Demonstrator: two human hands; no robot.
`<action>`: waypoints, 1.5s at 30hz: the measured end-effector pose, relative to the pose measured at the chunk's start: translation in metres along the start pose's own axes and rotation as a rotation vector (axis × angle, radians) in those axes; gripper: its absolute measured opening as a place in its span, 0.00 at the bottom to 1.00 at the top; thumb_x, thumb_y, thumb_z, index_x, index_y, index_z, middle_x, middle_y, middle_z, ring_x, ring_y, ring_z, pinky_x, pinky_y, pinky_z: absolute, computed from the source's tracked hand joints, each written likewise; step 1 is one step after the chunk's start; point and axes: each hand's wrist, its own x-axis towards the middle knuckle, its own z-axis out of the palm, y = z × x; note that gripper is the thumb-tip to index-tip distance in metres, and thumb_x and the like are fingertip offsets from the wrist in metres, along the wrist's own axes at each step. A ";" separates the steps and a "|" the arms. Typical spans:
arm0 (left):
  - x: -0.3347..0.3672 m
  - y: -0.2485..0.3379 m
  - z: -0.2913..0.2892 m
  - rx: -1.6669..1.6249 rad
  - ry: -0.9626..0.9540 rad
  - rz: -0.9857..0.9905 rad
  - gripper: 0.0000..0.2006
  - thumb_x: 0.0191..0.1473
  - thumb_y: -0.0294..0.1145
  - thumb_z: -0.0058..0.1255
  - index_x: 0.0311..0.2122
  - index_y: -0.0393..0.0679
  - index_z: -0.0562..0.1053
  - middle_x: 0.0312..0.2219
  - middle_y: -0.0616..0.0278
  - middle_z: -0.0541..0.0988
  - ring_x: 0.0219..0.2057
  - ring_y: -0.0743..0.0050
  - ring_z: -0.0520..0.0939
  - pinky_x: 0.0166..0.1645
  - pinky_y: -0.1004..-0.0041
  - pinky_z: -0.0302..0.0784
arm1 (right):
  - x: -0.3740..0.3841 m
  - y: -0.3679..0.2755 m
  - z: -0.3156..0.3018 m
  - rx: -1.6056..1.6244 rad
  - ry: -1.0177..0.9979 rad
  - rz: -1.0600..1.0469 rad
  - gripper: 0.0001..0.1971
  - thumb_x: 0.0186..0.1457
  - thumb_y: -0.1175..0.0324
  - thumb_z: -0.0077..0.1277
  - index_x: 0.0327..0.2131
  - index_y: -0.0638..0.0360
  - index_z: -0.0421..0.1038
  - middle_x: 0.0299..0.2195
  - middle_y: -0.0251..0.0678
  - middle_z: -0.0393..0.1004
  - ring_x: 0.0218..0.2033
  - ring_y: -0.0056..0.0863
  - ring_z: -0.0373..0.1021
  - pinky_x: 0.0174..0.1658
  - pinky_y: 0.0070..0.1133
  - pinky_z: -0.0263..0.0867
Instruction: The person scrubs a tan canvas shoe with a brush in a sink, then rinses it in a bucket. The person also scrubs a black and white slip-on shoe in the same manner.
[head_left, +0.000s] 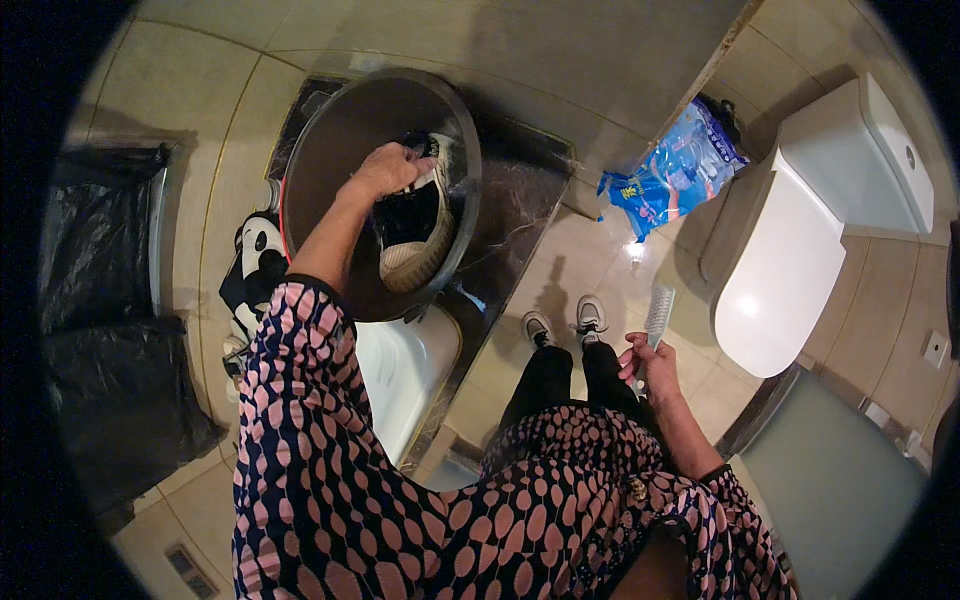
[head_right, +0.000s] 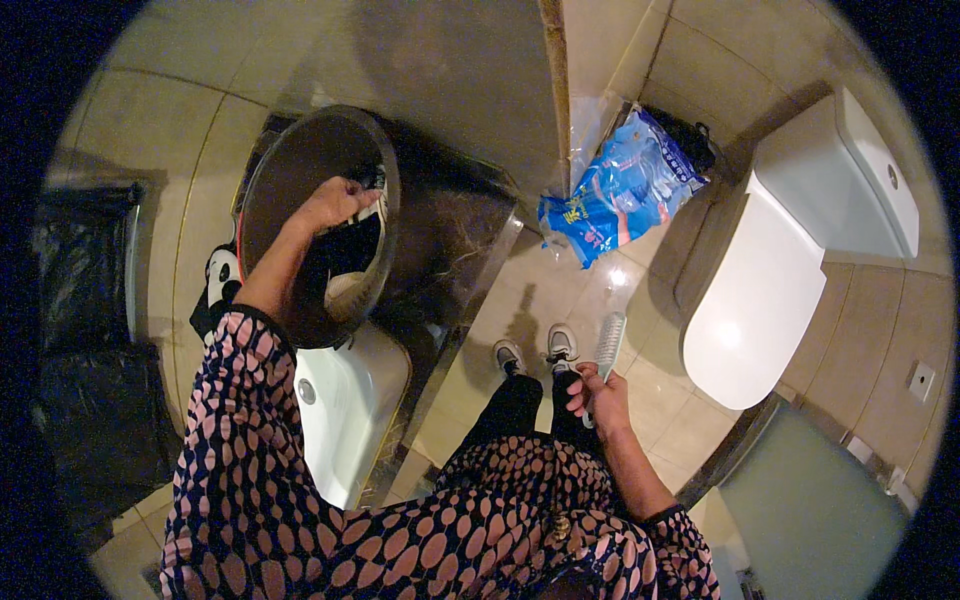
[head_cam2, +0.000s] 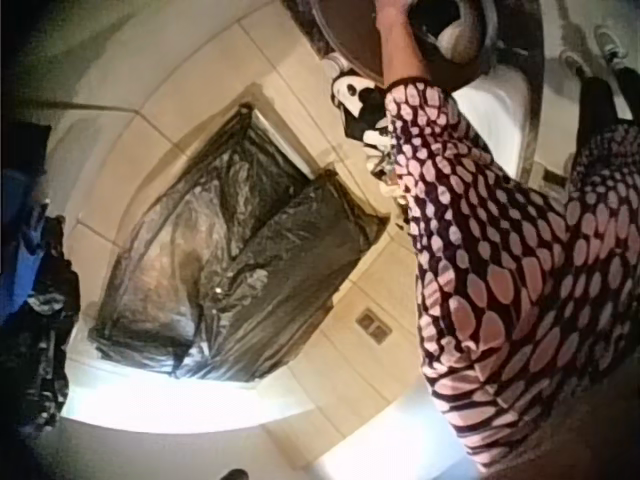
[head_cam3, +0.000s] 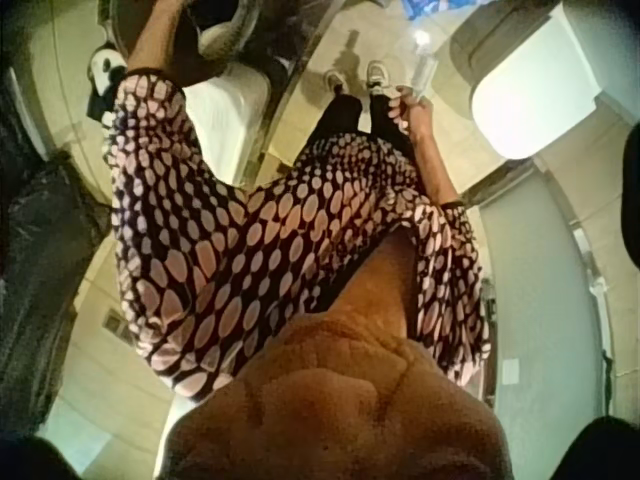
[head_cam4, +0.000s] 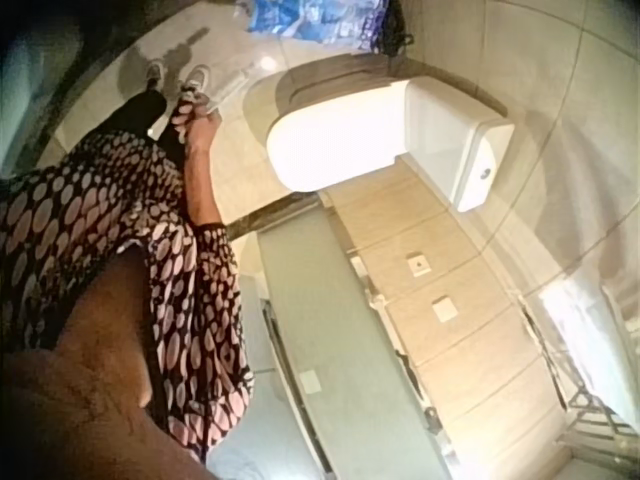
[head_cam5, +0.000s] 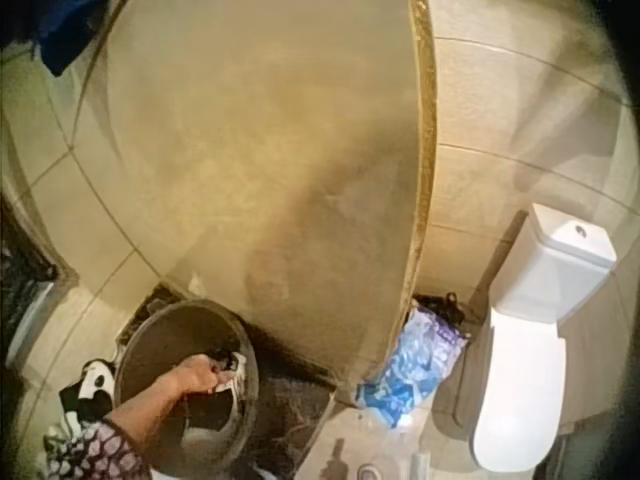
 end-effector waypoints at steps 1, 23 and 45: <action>-0.002 0.007 -0.008 0.031 -0.105 -0.014 0.29 0.47 0.55 0.47 0.42 0.36 0.72 0.40 0.44 0.74 0.45 0.51 0.72 0.51 0.65 0.65 | 0.000 0.000 -0.001 0.001 0.008 0.000 0.11 0.58 0.68 0.38 0.40 0.66 0.65 0.20 0.37 0.71 0.13 0.25 0.67 0.15 0.18 0.62; 0.012 -0.011 0.076 0.002 -0.078 -0.020 0.35 0.41 0.60 0.50 0.43 0.34 0.70 0.41 0.42 0.73 0.46 0.50 0.72 0.50 0.64 0.65 | 0.008 0.017 0.015 -0.029 -0.005 0.033 0.12 0.58 0.68 0.38 0.40 0.67 0.65 0.19 0.39 0.71 0.13 0.26 0.67 0.15 0.19 0.62; 0.018 -0.013 0.108 0.196 0.035 0.021 0.26 0.50 0.52 0.38 0.40 0.37 0.73 0.44 0.45 0.72 0.48 0.51 0.70 0.51 0.63 0.63 | -0.011 0.029 -0.014 0.026 -0.108 -0.069 0.11 0.57 0.65 0.41 0.37 0.63 0.65 0.19 0.36 0.71 0.12 0.23 0.66 0.13 0.18 0.61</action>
